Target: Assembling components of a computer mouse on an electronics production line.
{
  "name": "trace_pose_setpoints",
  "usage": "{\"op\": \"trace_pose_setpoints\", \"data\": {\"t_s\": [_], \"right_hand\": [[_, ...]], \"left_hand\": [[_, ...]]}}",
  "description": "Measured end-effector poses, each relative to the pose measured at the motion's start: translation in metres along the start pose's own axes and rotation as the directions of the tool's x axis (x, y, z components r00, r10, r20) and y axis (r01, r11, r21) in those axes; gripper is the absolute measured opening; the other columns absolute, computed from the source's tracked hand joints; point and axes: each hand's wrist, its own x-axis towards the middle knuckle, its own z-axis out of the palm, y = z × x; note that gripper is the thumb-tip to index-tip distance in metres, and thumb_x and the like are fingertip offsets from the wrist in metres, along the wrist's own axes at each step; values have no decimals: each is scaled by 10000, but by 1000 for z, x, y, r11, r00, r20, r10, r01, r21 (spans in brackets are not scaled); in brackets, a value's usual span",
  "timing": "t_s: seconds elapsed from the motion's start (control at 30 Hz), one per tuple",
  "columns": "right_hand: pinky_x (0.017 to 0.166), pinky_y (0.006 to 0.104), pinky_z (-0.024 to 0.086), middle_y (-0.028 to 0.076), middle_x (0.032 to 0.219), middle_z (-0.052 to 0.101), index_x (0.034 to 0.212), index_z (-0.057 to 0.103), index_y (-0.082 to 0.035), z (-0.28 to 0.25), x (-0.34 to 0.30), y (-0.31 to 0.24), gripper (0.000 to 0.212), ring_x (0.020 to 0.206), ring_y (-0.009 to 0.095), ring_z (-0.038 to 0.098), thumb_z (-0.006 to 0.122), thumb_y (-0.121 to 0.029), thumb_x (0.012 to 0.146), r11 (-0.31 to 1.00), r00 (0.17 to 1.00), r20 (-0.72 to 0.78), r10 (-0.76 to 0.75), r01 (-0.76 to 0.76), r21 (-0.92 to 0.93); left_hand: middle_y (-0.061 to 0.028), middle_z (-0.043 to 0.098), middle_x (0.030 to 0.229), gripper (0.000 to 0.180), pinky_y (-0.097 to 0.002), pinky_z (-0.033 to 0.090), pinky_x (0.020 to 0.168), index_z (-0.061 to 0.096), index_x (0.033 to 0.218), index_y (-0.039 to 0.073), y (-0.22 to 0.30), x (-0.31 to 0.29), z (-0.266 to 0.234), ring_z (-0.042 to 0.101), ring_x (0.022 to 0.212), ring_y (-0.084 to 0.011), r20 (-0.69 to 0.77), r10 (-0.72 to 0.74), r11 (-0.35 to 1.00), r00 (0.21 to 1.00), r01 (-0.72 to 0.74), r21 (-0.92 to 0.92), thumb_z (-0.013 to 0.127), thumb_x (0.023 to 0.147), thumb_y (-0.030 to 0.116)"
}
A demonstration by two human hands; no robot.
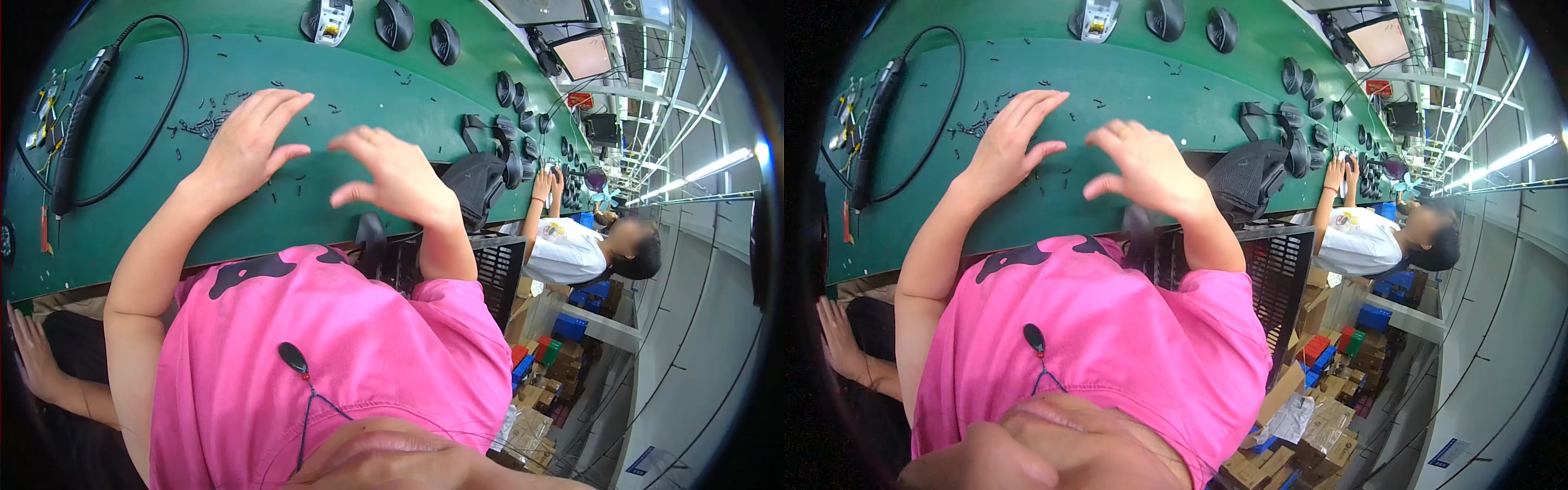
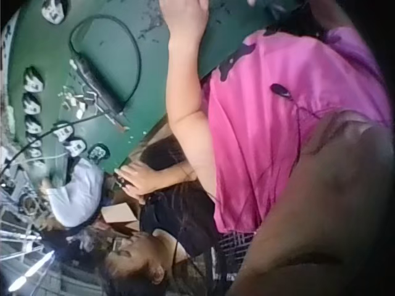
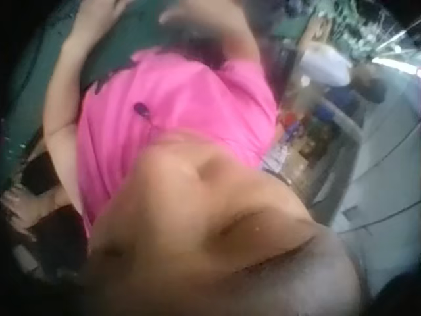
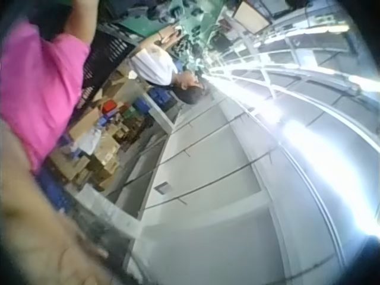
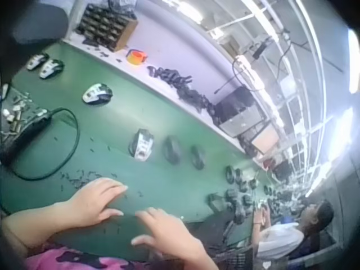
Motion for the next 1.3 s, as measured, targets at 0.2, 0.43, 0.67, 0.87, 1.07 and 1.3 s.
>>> {"op": "trace_pose_setpoints", "data": {"t_s": [0.2,0.43,0.67,0.87,1.07,1.3], "right_hand": [[683,403,545,138,881,619,988,529,-10,29,-55,16,590,896,321,657,752,-491,729,903,905,229,357,-272,-332],[804,444,496,217,1035,569,1043,535,-4,218,-167,-52,314,957,385,588,684,-232,888,653,670,-128,731,-632,418],[877,374,486,161,1096,596,1069,647,-35,263,-168,-63,213,1023,302,595,670,-118,875,115,362,66,930,-457,882],[1111,329,382,98,1260,536,1147,603,-12,270,-197,-83,329,1253,203,516,709,3,837,-157,341,179,923,-92,983],[1143,336,335,107,1320,533,1219,575,8,264,-212,-80,352,1293,202,483,654,33,877,-164,479,157,864,-27,986],[1076,347,438,109,1299,530,1132,600,-10,294,-230,-87,291,1249,217,519,645,73,857,-10,423,55,904,-106,994]], "left_hand": [[-143,560,1320,527,-396,433,1027,525,1344,55,0,7,-7,527,1220,-324,-66,-11,1000,998,10,-25,704,853,124],[-117,596,1318,347,-355,401,1065,580,1290,26,-9,12,-8,547,1244,-243,-149,-39,996,988,26,-86,611,950,87],[-138,573,1345,329,-331,416,1082,521,1314,-32,-11,0,22,546,1259,-213,37,-229,859,973,220,-463,515,1025,125],[-127,586,1325,304,-334,426,1075,554,1307,-5,2,2,24,557,1237,-193,35,-119,878,992,121,-463,504,1026,99],[-111,597,1317,286,-327,433,1060,575,1284,-2,12,3,21,570,1214,-184,-73,-25,903,997,-9,-430,514,1021,92],[-117,631,1261,255,-361,441,1024,658,1178,67,28,3,4,587,1181,-259,-126,132,974,983,-152,-169,603,929,68]]}}
